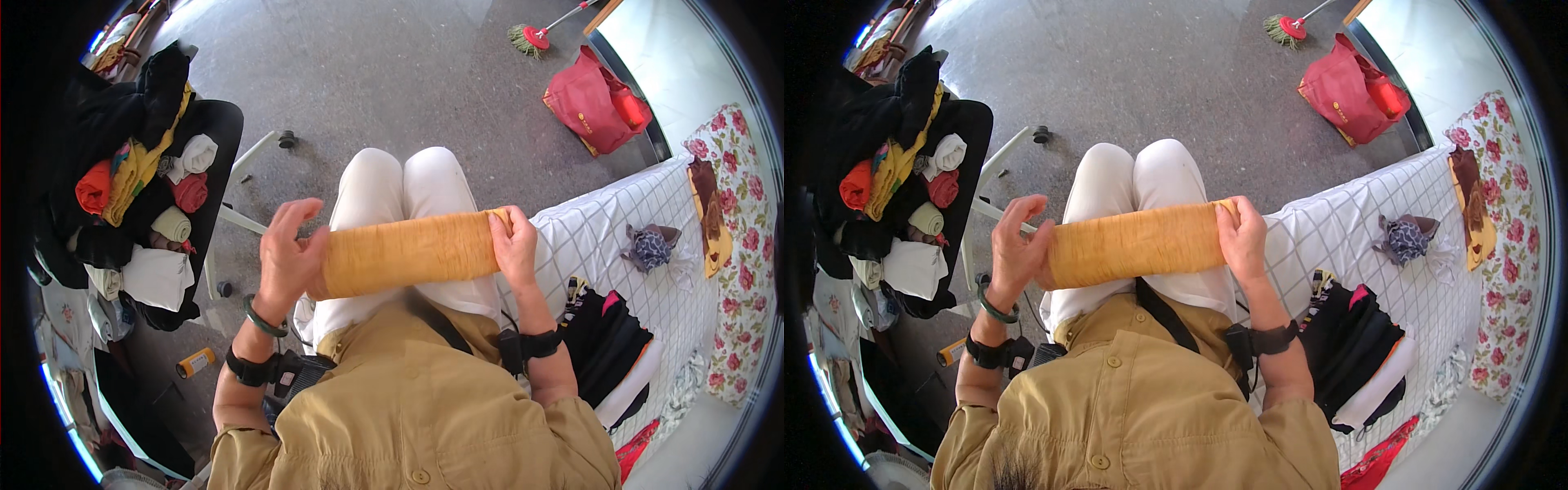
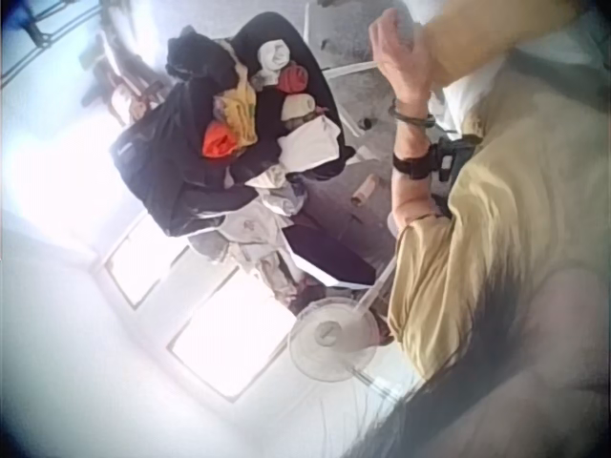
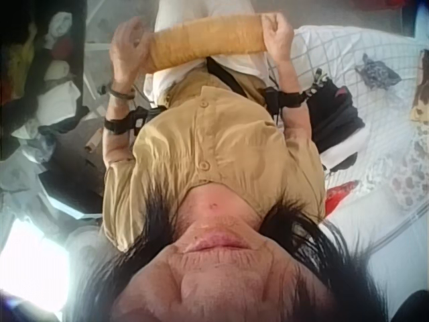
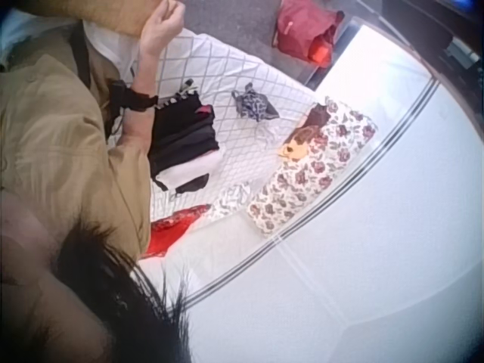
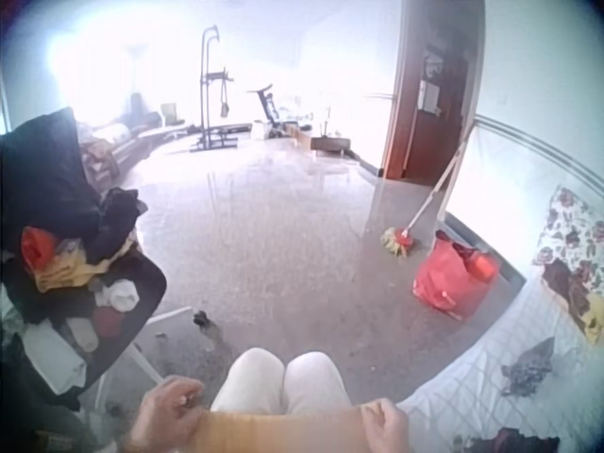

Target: Folding a variety of clothes and placing them in a stack on a bed.

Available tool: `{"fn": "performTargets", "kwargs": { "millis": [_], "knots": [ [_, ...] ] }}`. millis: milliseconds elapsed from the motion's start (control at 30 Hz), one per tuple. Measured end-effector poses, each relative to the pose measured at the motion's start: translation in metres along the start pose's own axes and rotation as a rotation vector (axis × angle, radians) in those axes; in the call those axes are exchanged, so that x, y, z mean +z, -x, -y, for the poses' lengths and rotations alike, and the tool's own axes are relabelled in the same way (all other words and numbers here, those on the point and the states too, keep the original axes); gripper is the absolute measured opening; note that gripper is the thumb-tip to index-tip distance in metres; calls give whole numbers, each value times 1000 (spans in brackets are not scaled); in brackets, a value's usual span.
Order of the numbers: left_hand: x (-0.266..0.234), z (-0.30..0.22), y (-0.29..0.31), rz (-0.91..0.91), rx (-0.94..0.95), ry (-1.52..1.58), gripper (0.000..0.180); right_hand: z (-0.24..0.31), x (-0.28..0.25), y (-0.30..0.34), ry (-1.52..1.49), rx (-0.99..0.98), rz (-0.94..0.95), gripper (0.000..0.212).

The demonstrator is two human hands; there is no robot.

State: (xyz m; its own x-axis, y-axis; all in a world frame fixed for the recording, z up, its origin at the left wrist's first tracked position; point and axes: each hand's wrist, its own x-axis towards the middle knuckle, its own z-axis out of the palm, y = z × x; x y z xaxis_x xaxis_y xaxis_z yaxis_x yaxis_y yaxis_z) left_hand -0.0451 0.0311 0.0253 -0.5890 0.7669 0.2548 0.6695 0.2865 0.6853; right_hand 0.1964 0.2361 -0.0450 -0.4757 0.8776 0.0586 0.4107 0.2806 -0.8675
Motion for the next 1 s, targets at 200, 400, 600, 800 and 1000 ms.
{"fn": "performTargets", "kwargs": {
  "millis": [200,400,600,800,1000],
  "knots": [
    [50,-7,-8,323,260,-35,24,-3,5,-3,-25,-6,-1,14],
    [60,-5,-12,341,97,24,19,-8,1,-2,20,52,17,18],
    [67,-6,-3,269,225,-62,14,40,-8,-21,430,-461,-94,30],
    [64,-10,-2,303,227,-83,17,55,36,3,282,-729,151,29],
    [61,-8,5,256,292,-111,17,33,26,2,191,-657,179,25]
  ]
}}
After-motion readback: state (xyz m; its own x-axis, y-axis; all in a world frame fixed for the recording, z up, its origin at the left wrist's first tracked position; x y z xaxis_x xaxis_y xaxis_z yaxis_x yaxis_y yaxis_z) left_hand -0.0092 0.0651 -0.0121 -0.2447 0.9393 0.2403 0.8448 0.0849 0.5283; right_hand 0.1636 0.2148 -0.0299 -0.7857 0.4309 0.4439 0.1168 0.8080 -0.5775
